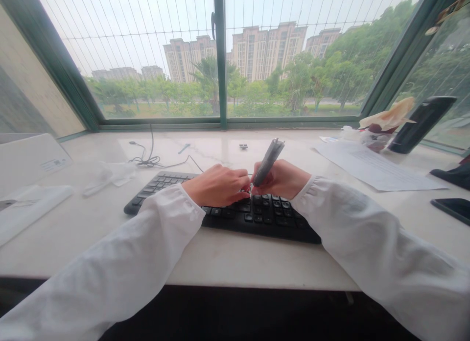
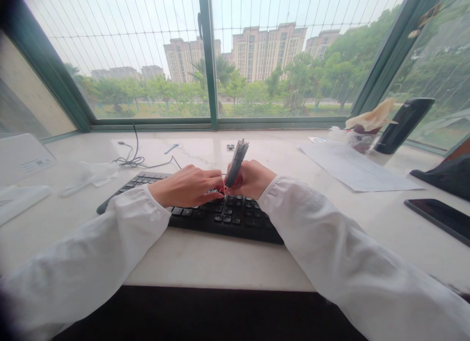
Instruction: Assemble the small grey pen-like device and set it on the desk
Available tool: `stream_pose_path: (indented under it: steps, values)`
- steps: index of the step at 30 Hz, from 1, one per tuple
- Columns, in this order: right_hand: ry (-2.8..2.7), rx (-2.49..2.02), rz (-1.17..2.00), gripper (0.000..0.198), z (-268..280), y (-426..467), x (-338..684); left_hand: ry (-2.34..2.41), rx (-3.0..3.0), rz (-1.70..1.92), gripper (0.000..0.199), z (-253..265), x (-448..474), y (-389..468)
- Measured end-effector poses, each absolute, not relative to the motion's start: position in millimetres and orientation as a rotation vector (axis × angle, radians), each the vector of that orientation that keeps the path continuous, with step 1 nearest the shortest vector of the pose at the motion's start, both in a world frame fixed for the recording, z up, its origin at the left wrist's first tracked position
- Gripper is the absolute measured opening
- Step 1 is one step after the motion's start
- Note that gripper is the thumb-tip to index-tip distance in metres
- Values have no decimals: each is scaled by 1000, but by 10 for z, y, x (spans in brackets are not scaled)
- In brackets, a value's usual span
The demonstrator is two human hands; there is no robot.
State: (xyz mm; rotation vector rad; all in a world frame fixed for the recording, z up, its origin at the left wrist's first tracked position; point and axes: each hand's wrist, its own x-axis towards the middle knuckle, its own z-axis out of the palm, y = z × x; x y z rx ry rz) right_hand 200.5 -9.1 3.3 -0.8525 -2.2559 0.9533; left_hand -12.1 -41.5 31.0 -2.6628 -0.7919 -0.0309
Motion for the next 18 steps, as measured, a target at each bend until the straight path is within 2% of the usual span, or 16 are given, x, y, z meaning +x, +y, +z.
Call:
stream_pose_path:
  steps: [3, 5, 10, 18]
  values:
    - [-2140, -816, 1233, 22, 59, -108, 1998, -810, -2673, -30, 29, 309, -118, -408]
    - [-2091, -830, 1313, 22, 76, -116, 1991, -835, -2702, -39, 29, 306, -119, -400]
    - [-2084, -885, 1311, 22, 91, -104, 1984, -901, -2798, -102, 24, 302, -128, -377]
    - [-2119, -1035, 1290, 33, 66, -32, 1992, -1002, -2827, -138, 26, 284, -153, -329]
